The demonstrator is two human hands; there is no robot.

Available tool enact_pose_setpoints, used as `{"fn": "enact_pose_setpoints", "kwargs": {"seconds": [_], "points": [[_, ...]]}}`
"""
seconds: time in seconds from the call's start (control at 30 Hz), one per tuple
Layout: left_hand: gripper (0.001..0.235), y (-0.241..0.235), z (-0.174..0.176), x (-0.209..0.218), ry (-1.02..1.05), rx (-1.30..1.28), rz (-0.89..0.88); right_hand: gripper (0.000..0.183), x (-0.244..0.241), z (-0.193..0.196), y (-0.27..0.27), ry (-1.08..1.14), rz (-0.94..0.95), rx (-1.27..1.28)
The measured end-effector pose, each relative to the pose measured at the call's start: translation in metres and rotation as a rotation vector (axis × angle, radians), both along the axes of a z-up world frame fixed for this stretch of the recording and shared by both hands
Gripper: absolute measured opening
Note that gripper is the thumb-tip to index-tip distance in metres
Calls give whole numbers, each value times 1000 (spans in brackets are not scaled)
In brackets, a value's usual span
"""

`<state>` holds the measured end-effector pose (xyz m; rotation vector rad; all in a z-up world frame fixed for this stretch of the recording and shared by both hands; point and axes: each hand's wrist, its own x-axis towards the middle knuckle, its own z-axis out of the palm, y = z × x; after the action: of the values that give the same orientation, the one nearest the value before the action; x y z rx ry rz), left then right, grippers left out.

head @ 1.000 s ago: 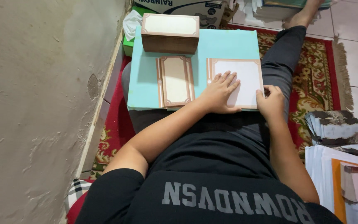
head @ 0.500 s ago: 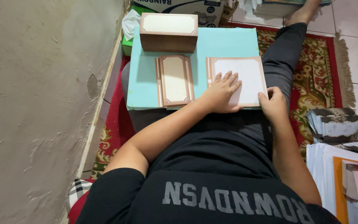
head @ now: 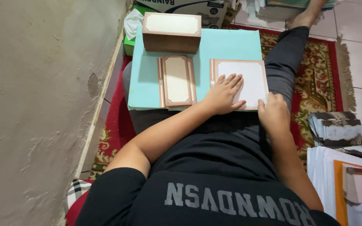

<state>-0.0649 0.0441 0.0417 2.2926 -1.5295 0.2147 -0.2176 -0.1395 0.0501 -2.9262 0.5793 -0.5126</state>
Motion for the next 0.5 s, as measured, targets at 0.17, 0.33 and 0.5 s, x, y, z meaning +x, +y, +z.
{"fn": "enact_pose_setpoints", "kwargs": {"seconds": [0.17,0.33,0.5], "points": [[88,0,1,2,-3,-35,30,36,1,16,-5,-114,111,74],[79,3,3,1,-36,-38,12,26,26,19,-6,-368,181,893],[80,2,0,10,-1,-30,-11,24,45,-10,-18,-599,42,1638]]}}
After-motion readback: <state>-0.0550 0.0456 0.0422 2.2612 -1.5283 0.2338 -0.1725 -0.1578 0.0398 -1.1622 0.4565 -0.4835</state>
